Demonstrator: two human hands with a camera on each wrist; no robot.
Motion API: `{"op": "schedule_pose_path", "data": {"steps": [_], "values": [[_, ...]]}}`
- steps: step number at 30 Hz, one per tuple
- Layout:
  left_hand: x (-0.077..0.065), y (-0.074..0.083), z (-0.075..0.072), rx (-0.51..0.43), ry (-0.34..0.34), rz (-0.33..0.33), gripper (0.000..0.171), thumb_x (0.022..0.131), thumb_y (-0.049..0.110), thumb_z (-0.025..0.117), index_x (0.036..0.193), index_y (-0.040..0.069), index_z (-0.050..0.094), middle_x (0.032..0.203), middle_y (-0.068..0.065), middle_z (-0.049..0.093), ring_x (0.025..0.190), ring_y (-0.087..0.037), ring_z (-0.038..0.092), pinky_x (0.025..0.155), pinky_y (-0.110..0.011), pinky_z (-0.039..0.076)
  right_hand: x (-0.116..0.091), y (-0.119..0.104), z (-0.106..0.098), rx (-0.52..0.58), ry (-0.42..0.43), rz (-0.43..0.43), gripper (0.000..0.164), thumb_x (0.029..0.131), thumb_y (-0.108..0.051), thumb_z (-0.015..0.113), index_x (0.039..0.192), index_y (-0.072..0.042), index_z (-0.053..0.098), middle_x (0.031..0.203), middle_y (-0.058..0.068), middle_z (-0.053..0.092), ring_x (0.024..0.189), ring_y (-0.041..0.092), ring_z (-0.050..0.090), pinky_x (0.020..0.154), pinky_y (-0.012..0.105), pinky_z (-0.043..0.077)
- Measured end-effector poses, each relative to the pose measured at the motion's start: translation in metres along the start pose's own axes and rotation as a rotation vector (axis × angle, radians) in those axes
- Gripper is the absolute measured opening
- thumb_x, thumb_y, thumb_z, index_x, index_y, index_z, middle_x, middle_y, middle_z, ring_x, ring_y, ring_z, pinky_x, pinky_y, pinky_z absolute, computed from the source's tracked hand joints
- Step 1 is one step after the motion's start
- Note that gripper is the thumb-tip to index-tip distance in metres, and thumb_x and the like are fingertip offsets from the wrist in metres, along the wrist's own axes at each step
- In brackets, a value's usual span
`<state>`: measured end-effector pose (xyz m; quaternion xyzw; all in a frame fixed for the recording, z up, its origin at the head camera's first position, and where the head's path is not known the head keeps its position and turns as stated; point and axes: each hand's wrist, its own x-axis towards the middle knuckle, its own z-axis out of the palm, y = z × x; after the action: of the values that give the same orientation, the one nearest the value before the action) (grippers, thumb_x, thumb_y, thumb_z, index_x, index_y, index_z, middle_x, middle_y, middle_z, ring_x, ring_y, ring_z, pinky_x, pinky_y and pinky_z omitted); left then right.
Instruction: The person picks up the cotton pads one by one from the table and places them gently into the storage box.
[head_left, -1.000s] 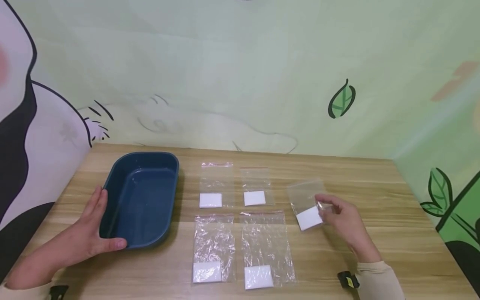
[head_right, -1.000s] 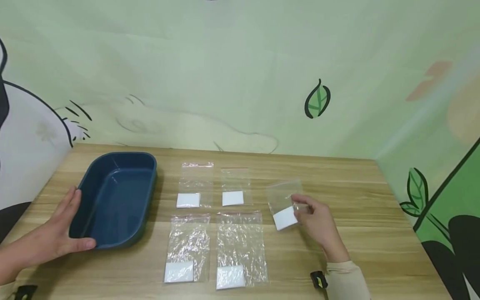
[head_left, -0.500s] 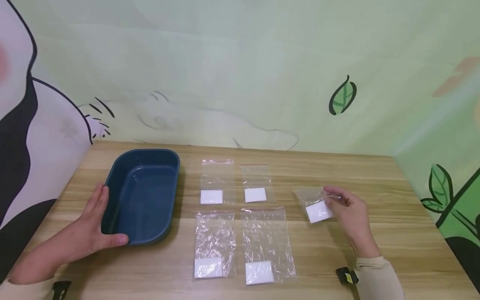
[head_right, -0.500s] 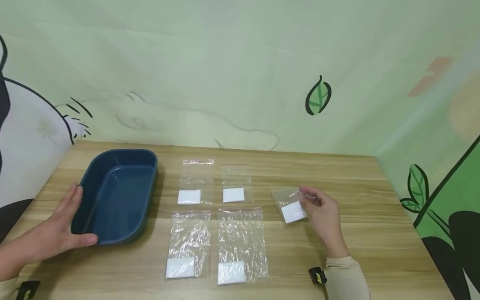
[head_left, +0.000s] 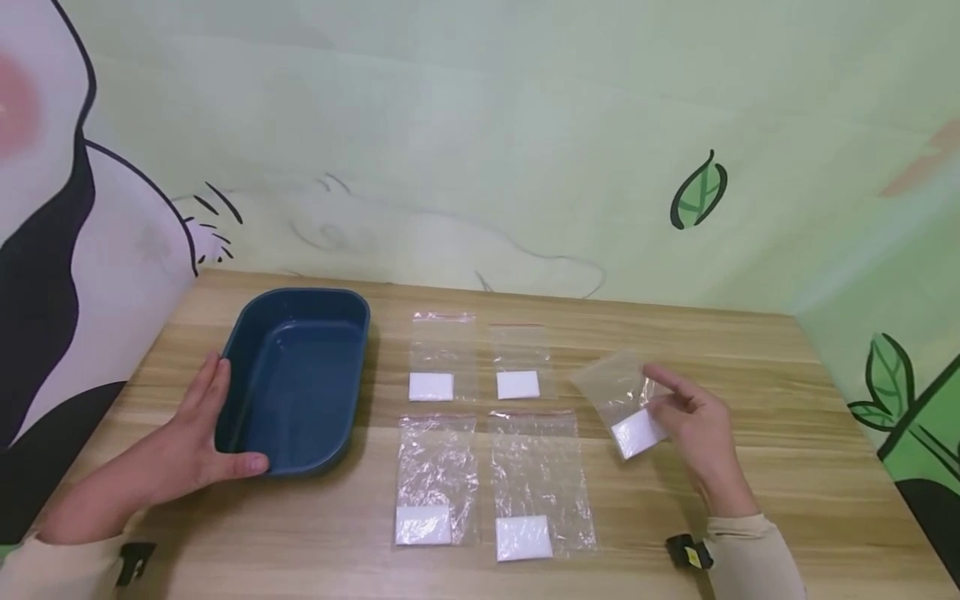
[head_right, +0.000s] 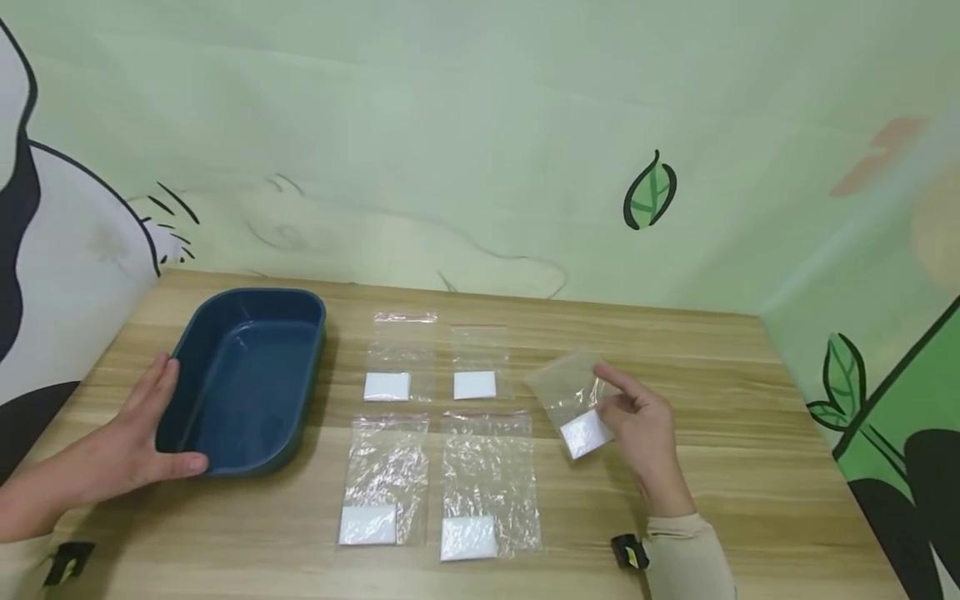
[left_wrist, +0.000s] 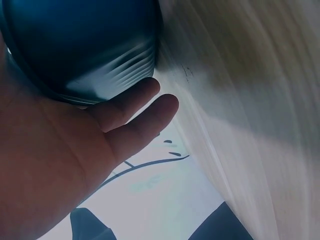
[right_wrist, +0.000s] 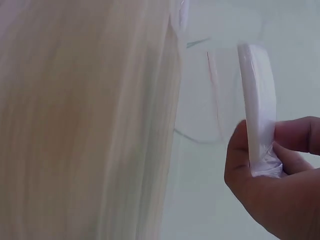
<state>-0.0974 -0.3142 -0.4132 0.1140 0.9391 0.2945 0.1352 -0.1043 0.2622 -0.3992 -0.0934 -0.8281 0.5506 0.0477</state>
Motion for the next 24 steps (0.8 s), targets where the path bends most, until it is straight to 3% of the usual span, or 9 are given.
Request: {"op": "schedule_pose_path", "data": {"steps": [4,7,10,13,16,20,24], "values": [[0.001,0.002,0.0,0.007,-0.001,-0.002,0.135,0.081,0.046,0.084,0.155,-0.001,-0.019,0.161,-0.021,-0.029,0.138,-0.065,0.012,0.098,-0.075,0.03,0.001,-0.003,0.005,0.063,-0.084,0.012,0.053,0.095,0.009,0.056,0.146,0.001,0.05,0.138,0.022,0.054,0.096,0.007,0.058,0.077,0.021,0.054],[0.001,0.003,0.0,-0.002,-0.004,-0.006,0.135,0.081,0.046,0.084,0.155,-0.002,-0.019,0.161,-0.022,-0.028,0.139,-0.064,0.011,0.099,-0.075,0.029,0.002,-0.004,0.01,0.207,-0.162,0.022,0.054,0.096,0.012,0.051,0.149,0.005,0.043,0.15,0.016,0.046,0.104,0.01,0.056,0.082,0.022,0.053],[0.002,0.003,0.0,-0.013,-0.007,-0.012,0.136,0.081,0.046,0.084,0.155,-0.002,-0.019,0.161,-0.023,-0.027,0.141,-0.063,0.007,0.1,-0.075,0.027,0.002,-0.004,0.016,0.37,-0.226,0.07,0.051,0.096,0.013,0.049,0.146,0.008,0.044,0.141,0.009,0.055,0.104,0.013,0.058,0.08,0.025,0.054],[0.003,0.004,0.0,-0.007,-0.008,-0.018,0.136,0.08,0.048,0.084,0.155,-0.002,-0.018,0.161,-0.023,-0.027,0.141,-0.062,0.009,0.101,-0.075,0.027,0.001,-0.004,0.02,0.473,-0.255,0.141,0.046,0.095,0.013,0.049,0.14,0.003,0.055,0.129,-0.002,0.062,0.105,0.013,0.058,0.078,0.025,0.053],[0.003,0.005,-0.001,-0.002,-0.011,-0.023,0.137,0.08,0.049,0.084,0.156,-0.001,-0.019,0.161,-0.023,-0.027,0.14,-0.064,0.012,0.101,-0.075,0.028,0.0,-0.006,0.023,0.501,-0.272,0.183,0.048,0.096,0.012,0.048,0.142,0.001,0.054,0.137,0.0,0.057,0.108,0.013,0.057,0.082,0.026,0.053],[0.0,0.005,-0.002,-0.002,-0.014,-0.023,0.137,0.08,0.049,0.084,0.155,0.001,-0.021,0.161,-0.023,-0.028,0.138,-0.065,0.014,0.1,-0.074,0.029,-0.001,-0.008,0.026,0.479,-0.295,0.18,0.059,0.095,0.013,0.046,0.153,0.007,0.032,0.158,0.014,0.034,0.106,0.012,0.057,0.085,0.026,0.054],[-0.002,0.005,-0.004,0.002,-0.015,-0.025,0.137,0.081,0.049,0.083,0.155,0.001,-0.022,0.161,-0.023,-0.029,0.136,-0.066,0.017,0.1,-0.074,0.03,-0.001,-0.012,0.031,0.46,-0.322,0.159,0.068,0.093,0.015,0.045,0.156,0.006,0.023,0.165,0.017,0.02,0.089,0.007,0.053,0.078,0.02,0.051]]}}
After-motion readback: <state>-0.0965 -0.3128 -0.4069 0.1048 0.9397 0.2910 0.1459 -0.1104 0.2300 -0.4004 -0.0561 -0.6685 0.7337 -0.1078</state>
